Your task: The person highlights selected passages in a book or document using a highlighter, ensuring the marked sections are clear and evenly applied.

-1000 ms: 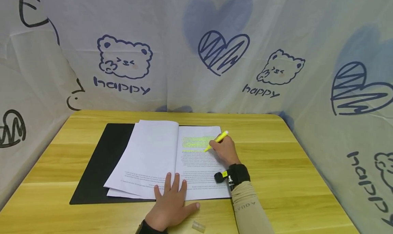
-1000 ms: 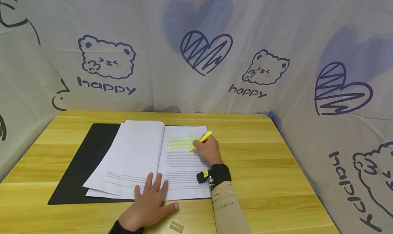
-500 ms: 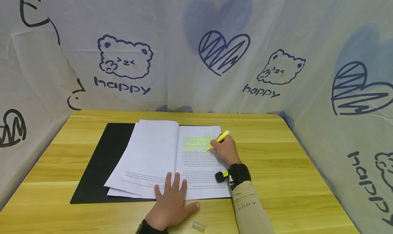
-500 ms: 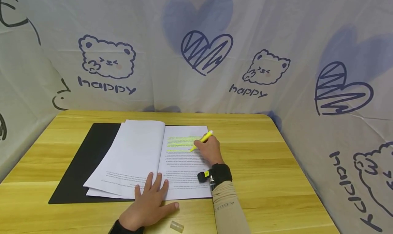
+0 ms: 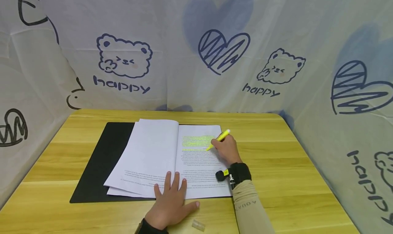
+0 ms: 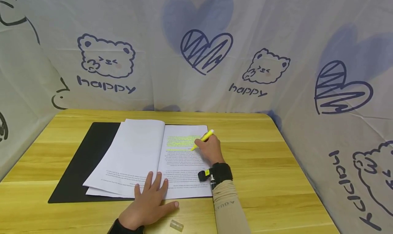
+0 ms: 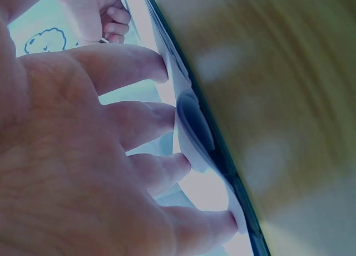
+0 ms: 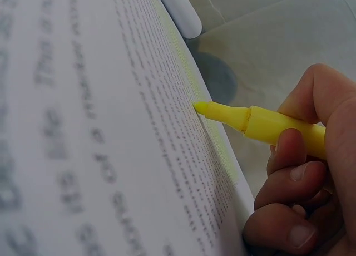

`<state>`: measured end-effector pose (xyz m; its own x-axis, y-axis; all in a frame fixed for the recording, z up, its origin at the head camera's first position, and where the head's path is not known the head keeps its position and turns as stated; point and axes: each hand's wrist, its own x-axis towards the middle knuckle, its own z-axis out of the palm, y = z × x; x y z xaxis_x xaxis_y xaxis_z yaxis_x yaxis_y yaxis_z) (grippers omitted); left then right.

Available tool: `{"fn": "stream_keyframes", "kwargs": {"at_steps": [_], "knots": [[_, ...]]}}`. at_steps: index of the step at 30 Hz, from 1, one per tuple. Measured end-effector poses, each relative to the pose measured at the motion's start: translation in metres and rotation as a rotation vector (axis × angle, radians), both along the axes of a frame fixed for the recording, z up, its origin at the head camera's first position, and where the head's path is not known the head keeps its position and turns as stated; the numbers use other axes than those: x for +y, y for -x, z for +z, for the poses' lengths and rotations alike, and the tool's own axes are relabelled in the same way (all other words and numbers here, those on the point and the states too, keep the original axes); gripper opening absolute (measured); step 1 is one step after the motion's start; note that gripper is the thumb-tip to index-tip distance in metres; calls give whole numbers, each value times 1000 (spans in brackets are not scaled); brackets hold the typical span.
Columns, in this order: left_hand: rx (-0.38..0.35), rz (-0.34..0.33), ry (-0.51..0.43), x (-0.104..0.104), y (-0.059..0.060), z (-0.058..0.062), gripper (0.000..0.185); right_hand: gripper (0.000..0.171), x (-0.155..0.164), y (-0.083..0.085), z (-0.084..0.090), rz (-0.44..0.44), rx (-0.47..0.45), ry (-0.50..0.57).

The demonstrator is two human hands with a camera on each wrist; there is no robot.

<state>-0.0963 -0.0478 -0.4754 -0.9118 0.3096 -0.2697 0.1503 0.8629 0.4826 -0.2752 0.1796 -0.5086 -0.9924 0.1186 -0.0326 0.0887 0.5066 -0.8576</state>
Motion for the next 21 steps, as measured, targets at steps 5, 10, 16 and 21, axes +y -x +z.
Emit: {"fn": "stream_keyframes", "kwargs": {"at_steps": [5,10,16,21], "knots": [[-2,3,-1,0,0,0,91,23,3,1,-1,3,3,-3],[0,2,-1,0,0,0,91,23,4,1,-1,4,13,4],[5,0,8,0,0,0,91,23,6,0,0,-3,15,16],[8,-2,14,0,0,-1,91,24,7,-1,1,-12,11,22]]}}
